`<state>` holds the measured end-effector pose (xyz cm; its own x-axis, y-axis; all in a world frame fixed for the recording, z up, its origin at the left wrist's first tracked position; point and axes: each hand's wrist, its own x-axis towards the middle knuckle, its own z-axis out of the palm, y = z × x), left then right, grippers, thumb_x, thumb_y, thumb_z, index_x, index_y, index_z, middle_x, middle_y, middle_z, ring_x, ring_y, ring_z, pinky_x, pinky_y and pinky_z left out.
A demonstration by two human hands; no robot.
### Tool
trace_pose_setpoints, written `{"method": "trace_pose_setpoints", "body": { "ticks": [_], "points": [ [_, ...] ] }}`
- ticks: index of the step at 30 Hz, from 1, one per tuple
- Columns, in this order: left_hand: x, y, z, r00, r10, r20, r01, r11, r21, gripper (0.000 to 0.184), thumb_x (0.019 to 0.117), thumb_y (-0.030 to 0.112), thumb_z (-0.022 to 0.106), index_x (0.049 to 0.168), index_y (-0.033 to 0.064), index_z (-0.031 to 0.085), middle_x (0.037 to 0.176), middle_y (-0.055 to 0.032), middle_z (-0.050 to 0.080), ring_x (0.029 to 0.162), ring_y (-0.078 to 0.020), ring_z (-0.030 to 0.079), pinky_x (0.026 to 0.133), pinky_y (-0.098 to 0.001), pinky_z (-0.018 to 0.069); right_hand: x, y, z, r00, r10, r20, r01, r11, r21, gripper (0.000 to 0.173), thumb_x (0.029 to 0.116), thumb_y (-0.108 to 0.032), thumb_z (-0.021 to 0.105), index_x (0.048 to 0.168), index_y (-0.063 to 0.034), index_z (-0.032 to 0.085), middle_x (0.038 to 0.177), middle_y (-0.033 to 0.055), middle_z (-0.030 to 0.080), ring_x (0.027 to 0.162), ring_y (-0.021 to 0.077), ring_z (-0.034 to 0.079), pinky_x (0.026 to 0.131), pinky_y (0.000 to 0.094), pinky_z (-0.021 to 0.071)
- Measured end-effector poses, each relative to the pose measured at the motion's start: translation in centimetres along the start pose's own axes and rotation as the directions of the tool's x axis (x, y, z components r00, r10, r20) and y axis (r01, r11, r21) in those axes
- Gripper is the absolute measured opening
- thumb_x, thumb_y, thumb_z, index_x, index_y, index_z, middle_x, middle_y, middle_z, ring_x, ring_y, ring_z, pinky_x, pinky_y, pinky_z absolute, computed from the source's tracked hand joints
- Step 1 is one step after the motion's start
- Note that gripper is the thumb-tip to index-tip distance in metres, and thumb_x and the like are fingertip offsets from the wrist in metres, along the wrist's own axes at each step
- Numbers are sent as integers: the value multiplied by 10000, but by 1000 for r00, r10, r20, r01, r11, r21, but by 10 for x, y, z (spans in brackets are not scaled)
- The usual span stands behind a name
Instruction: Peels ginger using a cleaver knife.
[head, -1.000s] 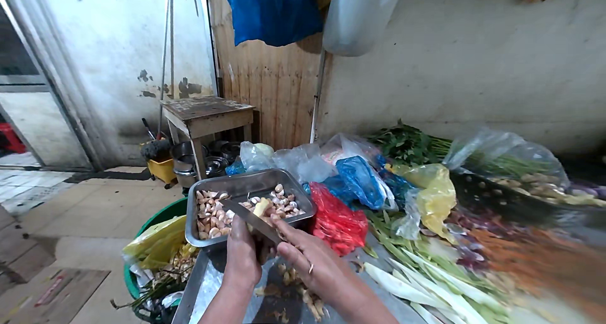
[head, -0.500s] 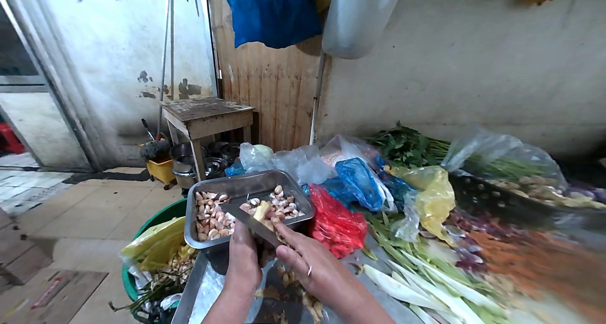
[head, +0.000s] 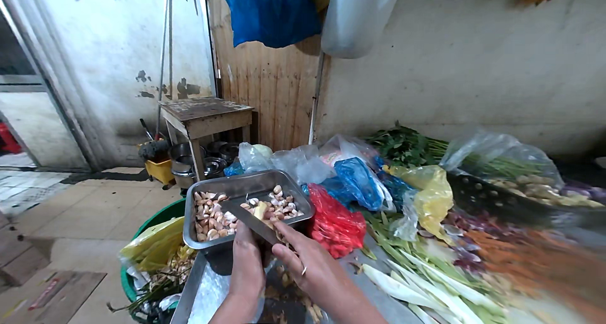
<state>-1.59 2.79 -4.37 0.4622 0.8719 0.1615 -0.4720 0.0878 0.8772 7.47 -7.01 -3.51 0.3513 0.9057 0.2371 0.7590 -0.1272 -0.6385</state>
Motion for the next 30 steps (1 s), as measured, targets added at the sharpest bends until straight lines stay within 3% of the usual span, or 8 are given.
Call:
{"method": "trace_pose_setpoints", "body": {
  "ticks": [3, 8, 12, 18, 23, 26, 30],
  "points": [
    [-2, -5, 1, 999, 49, 11, -50, 997, 59, 568, 1106, 297, 98, 1152, 26, 595, 893, -39, 686, 764, -91, 669, 654, -251, 565, 0, 1, 4, 1000, -4, -31, 5, 999, 33, 901, 973, -778, 213, 1560, -134, 442, 1439, 122, 602, 1275, 266, 616, 1036, 534, 497],
    [-1, -6, 1, 998, 60, -19, -58, 996, 74, 532, 1106, 259, 122, 1132, 31, 603, 884, -40, 697, 701, -83, 656, 574, -231, 534, 0, 0, 5, 999, -7, -52, 7, 1000, -7, 908, 971, -782, 215, 1548, -126, 460, 1413, 134, 618, 1272, 270, 619, 1041, 520, 499],
    [0, -10, 0, 994, 105, 2, -105, 990, 91, 548, 1088, 251, 112, 1183, -8, 585, 975, -63, 698, 875, -103, 682, 769, -270, 572, 0, -2, 6, 998, 11, -59, -12, 1000, -5, 900, 965, -787, 225, 1547, -143, 461, 1390, 126, 632, 1237, 278, 638, 1004, 542, 514],
    [-2, -14, 1, 994, 107, 14, -108, 986, 126, 599, 1097, 290, 92, 1257, -39, 566, 1085, -97, 682, 998, -114, 661, 877, -287, 551, 0, -2, 6, 997, 43, -59, -43, 999, 3, 888, 970, -781, 224, 1553, -153, 455, 1426, 111, 612, 1264, 265, 624, 1031, 534, 500],
    [-3, -12, 1, 995, 67, 77, -78, 984, 160, 553, 1094, 294, 124, 1215, 2, 577, 963, -34, 683, 797, -71, 656, 673, -238, 552, 2, 1, 5, 996, 82, -34, -81, 996, 36, 857, 984, -758, 220, 1561, -167, 447, 1452, 102, 594, 1299, 254, 599, 1075, 521, 473],
    [-2, -11, 1, 993, 19, 117, -37, 988, 153, 540, 1105, 305, 137, 1223, 15, 578, 959, -44, 666, 791, -93, 653, 661, -249, 553, 3, 3, 3, 995, 98, -21, -96, 992, 81, 827, 995, -739, 234, 1557, -174, 454, 1431, 105, 606, 1281, 247, 605, 1078, 511, 470],
    [0, -9, 3, 995, -32, 99, 19, 990, 137, 554, 1123, 325, 142, 1169, 35, 612, 876, -48, 669, 678, -103, 628, 563, -244, 516, 3, 4, 0, 997, 83, -9, -81, 989, 121, 802, 1014, -708, 240, 1546, -152, 468, 1412, 105, 619, 1249, 230, 620, 1070, 483, 477]
  ]
}}
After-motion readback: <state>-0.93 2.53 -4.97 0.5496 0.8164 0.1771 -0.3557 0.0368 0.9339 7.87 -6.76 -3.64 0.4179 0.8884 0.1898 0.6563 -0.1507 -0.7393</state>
